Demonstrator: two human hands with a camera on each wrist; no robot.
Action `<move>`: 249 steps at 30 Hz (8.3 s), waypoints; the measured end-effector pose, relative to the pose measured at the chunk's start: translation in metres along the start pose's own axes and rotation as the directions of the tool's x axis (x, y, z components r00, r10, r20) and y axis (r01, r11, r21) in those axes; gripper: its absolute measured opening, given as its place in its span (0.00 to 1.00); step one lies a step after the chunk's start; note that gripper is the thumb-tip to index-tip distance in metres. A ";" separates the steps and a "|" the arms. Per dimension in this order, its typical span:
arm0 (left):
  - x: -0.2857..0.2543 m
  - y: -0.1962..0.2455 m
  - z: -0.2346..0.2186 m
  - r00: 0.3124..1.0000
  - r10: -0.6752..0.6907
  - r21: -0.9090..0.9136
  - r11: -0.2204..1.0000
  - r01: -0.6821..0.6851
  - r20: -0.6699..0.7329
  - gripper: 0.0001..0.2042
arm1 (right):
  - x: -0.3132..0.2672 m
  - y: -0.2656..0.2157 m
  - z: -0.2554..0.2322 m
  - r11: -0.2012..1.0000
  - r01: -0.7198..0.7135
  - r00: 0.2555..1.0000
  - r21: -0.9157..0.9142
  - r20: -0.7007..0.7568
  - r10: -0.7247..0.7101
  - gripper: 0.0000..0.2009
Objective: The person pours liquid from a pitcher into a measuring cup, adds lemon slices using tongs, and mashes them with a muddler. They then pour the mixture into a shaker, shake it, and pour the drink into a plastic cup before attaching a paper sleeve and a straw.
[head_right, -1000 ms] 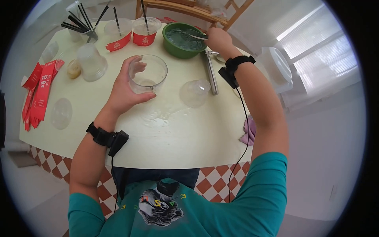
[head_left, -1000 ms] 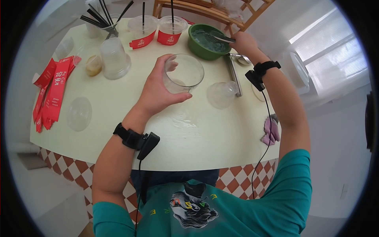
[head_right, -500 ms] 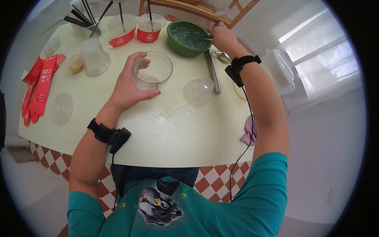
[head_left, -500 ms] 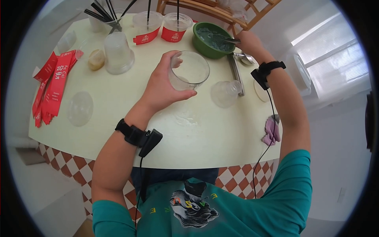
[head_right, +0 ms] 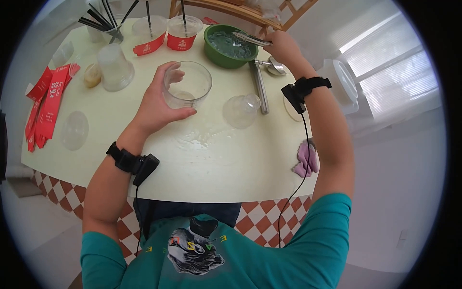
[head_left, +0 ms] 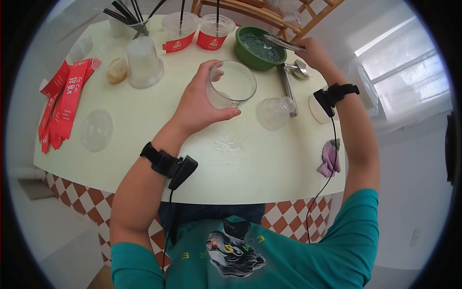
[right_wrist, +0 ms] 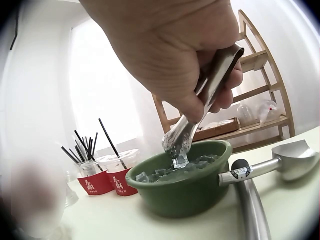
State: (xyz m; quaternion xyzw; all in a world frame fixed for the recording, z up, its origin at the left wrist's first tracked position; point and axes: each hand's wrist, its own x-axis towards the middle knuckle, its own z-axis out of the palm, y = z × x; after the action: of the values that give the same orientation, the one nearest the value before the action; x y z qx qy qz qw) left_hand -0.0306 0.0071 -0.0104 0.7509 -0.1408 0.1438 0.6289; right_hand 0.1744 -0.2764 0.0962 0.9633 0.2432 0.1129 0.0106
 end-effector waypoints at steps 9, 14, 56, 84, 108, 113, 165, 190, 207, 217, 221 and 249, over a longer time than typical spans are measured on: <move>-0.001 0.002 0.003 0.999 -0.038 -0.034 0.999 0.039 0.030 0.47 | -0.029 -0.016 -0.030 0.971 0.057 0.998 0.234 -0.031 -0.051 0.14; 0.000 0.003 0.004 0.999 -0.026 -0.028 0.999 0.027 0.030 0.47 | -0.075 -0.071 -0.066 0.795 0.122 0.985 0.594 0.027 -0.172 0.12; -0.001 0.001 0.003 0.999 -0.021 -0.024 0.999 0.022 0.039 0.48 | 0.015 -0.040 -0.023 0.854 0.391 0.903 -0.342 -0.035 -0.428 0.10; -0.001 0.007 0.003 0.998 -0.054 0.014 0.998 0.053 0.038 0.46 | 0.012 -0.017 0.031 1.000 0.003 0.991 -0.004 0.131 -0.002 0.16; 0.000 0.000 0.004 0.999 -0.017 0.005 1.000 0.017 0.040 0.48 | -0.166 -0.084 0.013 0.729 -0.048 0.999 0.683 0.049 0.019 0.44; -0.001 0.003 0.004 0.999 -0.040 0.025 0.999 0.039 0.037 0.48 | -0.177 -0.106 0.025 0.760 -0.114 0.993 0.640 0.049 0.107 0.40; 0.004 -0.003 0.006 0.998 -0.015 -0.067 0.998 0.018 0.054 0.45 | -0.099 -0.169 -0.011 0.507 0.463 0.886 0.727 -0.359 -0.295 0.47; 0.005 -0.012 0.002 0.995 0.047 -0.096 0.995 -0.038 0.093 0.51 | -0.104 -0.184 0.030 0.474 0.406 0.883 0.781 -0.468 0.016 0.56; 0.005 -0.021 -0.004 0.985 -0.027 -0.126 0.992 0.006 -0.168 0.29 | -0.102 -0.136 -0.011 0.301 0.427 0.865 0.853 -0.482 0.139 0.57; 0.005 -0.020 0.000 0.971 -0.093 -0.172 0.984 0.055 -0.219 0.13 | -0.109 -0.141 -0.014 0.402 0.449 0.875 0.798 -0.485 -0.015 0.56; 0.006 -0.018 -0.002 0.960 -0.123 -0.089 0.991 0.103 -0.253 0.08 | -0.108 -0.146 -0.011 0.660 0.477 0.797 0.580 -0.602 -0.048 0.52; 0.005 -0.008 -0.002 0.994 0.063 -0.246 0.968 -0.038 0.094 0.44 | -0.109 -0.177 0.019 0.520 0.411 0.887 0.749 -0.460 -0.038 0.51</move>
State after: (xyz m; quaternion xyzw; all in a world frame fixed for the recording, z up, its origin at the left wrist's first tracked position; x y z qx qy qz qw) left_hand -0.0230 0.0105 -0.0148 0.6703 -0.2081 0.1034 0.7048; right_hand 0.0028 -0.1714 0.0410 0.7685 0.3891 0.1699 -0.4787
